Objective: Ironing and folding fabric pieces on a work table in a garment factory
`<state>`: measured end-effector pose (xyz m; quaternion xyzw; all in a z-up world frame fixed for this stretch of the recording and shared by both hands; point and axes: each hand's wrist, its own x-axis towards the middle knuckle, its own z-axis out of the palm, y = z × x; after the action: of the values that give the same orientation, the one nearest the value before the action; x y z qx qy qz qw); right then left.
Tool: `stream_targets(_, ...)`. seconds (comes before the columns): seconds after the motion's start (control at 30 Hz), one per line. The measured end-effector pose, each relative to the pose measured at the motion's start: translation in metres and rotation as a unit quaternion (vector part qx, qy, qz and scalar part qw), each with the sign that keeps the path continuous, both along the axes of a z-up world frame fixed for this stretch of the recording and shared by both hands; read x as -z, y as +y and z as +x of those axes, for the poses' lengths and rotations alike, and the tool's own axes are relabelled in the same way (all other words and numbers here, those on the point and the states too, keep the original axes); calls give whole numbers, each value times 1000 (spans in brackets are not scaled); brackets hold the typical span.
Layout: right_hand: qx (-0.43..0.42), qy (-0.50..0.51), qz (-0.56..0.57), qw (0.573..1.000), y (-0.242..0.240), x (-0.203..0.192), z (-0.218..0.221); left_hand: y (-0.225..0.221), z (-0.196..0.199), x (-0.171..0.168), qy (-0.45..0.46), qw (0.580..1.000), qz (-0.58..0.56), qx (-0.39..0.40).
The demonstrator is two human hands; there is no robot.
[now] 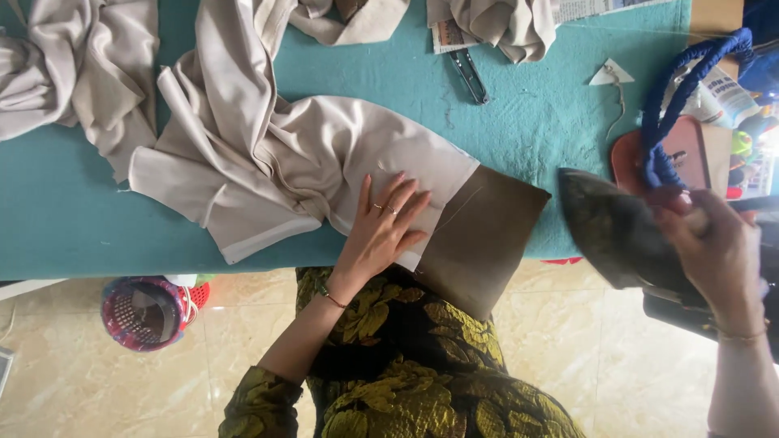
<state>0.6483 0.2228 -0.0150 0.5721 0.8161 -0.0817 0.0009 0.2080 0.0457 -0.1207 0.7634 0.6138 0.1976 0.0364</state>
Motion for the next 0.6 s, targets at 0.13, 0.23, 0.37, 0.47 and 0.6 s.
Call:
stream_targets(0.13, -25, 89, -81, 992, -21, -41, -108, -2, 1, 1, -1, 1000, 5, -8)
stream_targets(0.23, -192, 68, -56, 977, -21, -47, -158, -2, -1, 0, -110, 994, 2, -19)
stream_targets(0.37, -342, 43, -5, 939, -14, -42, -196, 1, -3, 5, -139, 989, 39, -33)
stream_targets(0.47, -384, 29, 15, 923, -13, -42, -203, 2, -9, 7, -126, 989, 46, -57)
stream_targets(0.6, -360, -30, 44, 932, -18, -35, -183, -1, -20, 21, -59, 991, 12, -122)
